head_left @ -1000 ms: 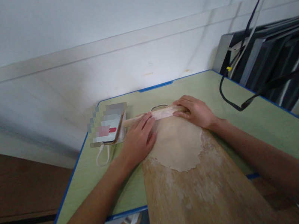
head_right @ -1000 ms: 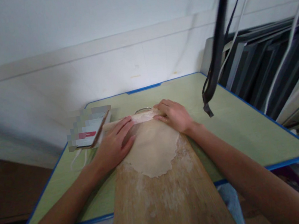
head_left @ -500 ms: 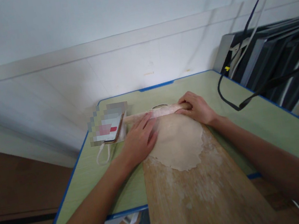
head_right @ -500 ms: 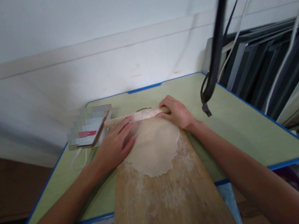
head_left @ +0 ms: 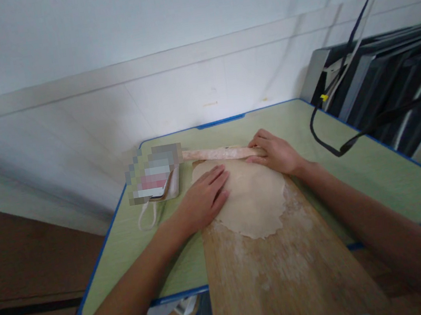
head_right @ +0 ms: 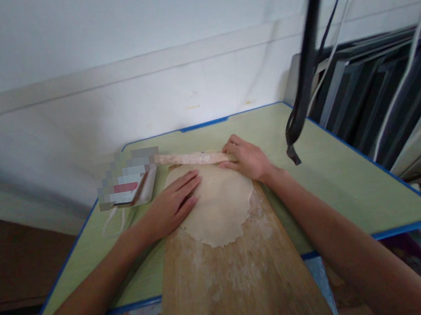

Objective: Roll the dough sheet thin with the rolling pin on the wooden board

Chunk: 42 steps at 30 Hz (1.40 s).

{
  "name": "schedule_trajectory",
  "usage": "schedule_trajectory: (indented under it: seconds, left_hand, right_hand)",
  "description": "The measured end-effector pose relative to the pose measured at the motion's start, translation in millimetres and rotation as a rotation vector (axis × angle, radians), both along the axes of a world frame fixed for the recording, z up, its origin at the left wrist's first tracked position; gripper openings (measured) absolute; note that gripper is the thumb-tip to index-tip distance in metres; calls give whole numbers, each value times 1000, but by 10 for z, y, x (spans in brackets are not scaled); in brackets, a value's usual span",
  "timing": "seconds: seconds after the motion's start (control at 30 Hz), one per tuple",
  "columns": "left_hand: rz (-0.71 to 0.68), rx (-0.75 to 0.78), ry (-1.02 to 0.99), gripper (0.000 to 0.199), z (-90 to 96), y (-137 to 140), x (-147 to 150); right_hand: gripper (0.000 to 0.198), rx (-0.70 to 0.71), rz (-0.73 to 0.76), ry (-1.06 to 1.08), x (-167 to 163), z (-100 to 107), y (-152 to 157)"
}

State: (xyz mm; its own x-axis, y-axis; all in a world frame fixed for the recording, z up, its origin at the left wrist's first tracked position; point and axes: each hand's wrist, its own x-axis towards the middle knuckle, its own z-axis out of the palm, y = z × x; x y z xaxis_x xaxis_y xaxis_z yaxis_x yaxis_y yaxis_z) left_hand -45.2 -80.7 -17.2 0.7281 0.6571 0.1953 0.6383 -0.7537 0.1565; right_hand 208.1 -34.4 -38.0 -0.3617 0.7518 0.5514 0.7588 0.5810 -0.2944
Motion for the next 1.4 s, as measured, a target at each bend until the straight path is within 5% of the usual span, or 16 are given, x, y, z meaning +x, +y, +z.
schedule_trajectory:
  seconds: [0.47,0.83,1.2,1.4]
  left_hand:
    - [203,-74,26,56,-86,206,52]
    - [248,-132,-252,44,-64,696,352]
    - [213,-432,-459,30,113,1144,356]
    - [210,-599,-383,23,274,1222,266]
  right_hand:
    - [42,-40,-168,535,43,-44,133]
    - [48,-223,-153,842,27,-31,130]
    - [48,-272,-132,999,9,-47,215]
    - [49,-313,-87,1036,-1,-54,219]
